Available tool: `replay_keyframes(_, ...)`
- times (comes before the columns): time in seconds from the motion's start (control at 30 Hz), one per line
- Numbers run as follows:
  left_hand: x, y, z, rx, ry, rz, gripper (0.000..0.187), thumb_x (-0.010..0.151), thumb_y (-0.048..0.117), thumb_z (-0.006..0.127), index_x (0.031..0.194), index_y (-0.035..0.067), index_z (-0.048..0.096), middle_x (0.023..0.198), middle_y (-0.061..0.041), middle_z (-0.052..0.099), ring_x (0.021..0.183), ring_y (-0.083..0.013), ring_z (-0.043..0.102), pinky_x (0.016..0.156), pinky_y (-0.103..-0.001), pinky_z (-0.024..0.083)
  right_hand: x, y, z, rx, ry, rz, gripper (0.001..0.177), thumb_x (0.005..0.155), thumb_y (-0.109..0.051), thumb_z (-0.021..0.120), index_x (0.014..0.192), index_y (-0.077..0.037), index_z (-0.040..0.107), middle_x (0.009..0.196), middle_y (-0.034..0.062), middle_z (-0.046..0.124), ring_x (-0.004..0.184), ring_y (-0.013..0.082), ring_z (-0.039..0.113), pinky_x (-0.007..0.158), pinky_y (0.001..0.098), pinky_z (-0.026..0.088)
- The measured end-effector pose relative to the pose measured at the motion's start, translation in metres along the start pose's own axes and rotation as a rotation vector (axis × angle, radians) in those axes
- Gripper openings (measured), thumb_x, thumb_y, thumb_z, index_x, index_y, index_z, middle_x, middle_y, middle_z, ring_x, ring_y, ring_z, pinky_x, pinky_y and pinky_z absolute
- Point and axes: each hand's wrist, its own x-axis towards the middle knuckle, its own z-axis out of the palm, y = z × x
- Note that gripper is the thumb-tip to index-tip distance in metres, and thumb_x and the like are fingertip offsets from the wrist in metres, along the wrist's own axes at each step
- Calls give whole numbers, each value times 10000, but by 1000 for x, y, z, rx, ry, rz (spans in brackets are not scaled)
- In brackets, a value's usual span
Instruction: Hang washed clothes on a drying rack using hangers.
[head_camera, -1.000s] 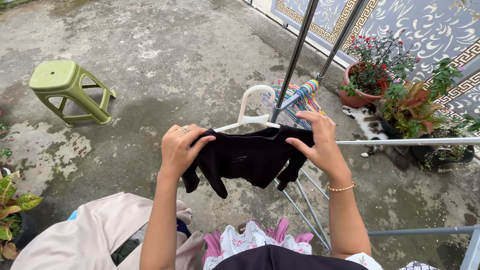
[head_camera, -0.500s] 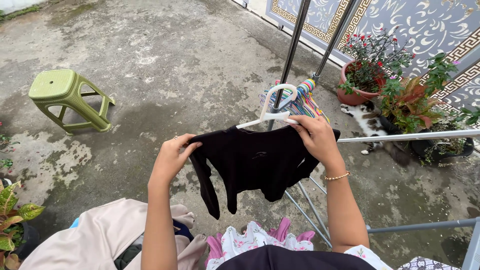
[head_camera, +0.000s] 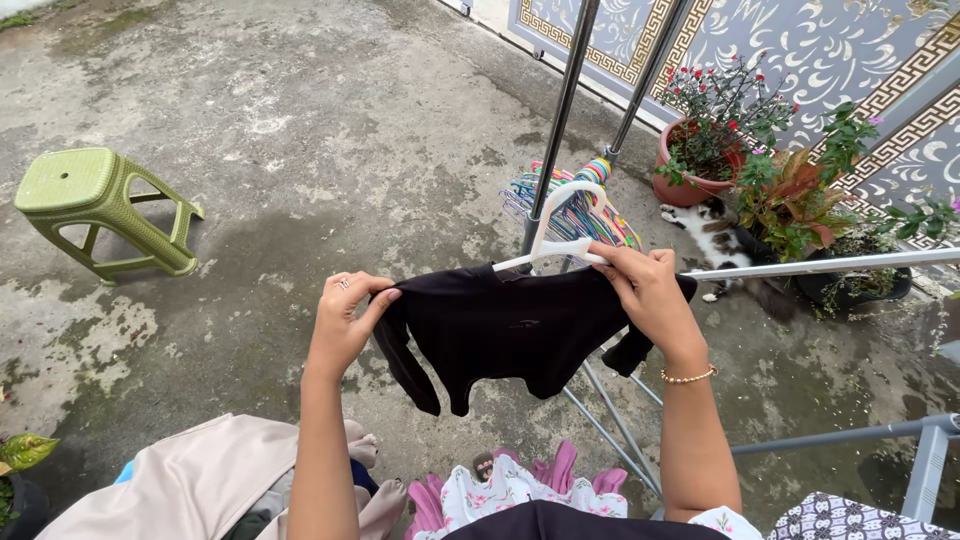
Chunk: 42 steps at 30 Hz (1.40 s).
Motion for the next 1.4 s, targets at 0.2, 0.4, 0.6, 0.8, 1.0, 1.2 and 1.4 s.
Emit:
replay_keyframes(0.2, 16, 11, 9, -34, -78, -205, 201, 906, 255, 774, 930, 64, 714, 1077, -68, 674, 989, -231, 679, 894, -381, 506, -10, 9, -6, 64, 118, 140, 207, 1003, -128, 652, 1194, -116, 729, 908, -14, 709, 727, 143, 466, 903, 321, 299)
replay_keyframes(0.4, 51, 53, 28, -237, -170, 67, 423, 918, 294, 728, 1241, 41, 626, 1247, -148, 656, 1120, -347, 644, 956, -430, 465, -13, 2, -17, 81, 126, 84, 205, 990, -114, 645, 1179, -101, 723, 952, -30, 725, 766, 119, 506, 890, 329, 284)
replay_keyframes(0.6, 73, 57, 69, -77, -608, -35, 280, 928, 368, 685, 1040, 112, 710, 957, -113, 747, 934, -328, 697, 791, -417, 521, -23, 3, -25, 39, 180, 126, 222, 987, -130, 660, 1193, -139, 743, 1012, -26, 749, 873, 121, 588, 946, 329, 298)
replay_keyframes(0.8, 85, 63, 98, -160, -572, 102, 294, 940, 352, 688, 1013, 68, 680, 908, -143, 709, 890, -354, 674, 762, -437, 511, -43, -1, -40, -85, 357, 237, 168, 960, -151, 728, 1122, -135, 768, 997, 5, 747, 914, 177, 623, 969, 331, 376)
replay_keyframes(1.0, 81, 75, 127, -278, -577, 199, 301, 932, 333, 711, 1010, 44, 681, 921, -154, 720, 904, -347, 692, 781, -424, 522, -69, -18, -47, -225, 544, 303, 162, 942, -136, 754, 1102, -116, 766, 1062, 29, 753, 963, 217, 638, 976, 351, 402)
replay_keyframes(1.2, 83, 98, 147, -406, -687, 219, 291, 913, 324, 725, 1035, 62, 699, 944, -137, 737, 906, -323, 713, 799, -403, 541, -115, -20, -52, -286, 632, 410, 142, 941, -126, 756, 1082, -104, 755, 1044, 33, 747, 990, 217, 671, 991, 350, 424)
replay_keyframes(1.4, 67, 127, 182, -481, -740, 367, 293, 897, 308, 741, 1051, 58, 725, 956, -138, 749, 892, -333, 703, 794, -413, 527, -167, -45, -70, -329, 699, 539, 153, 914, -113, 757, 1064, -85, 759, 1040, 46, 753, 988, 241, 672, 968, 338, 434)
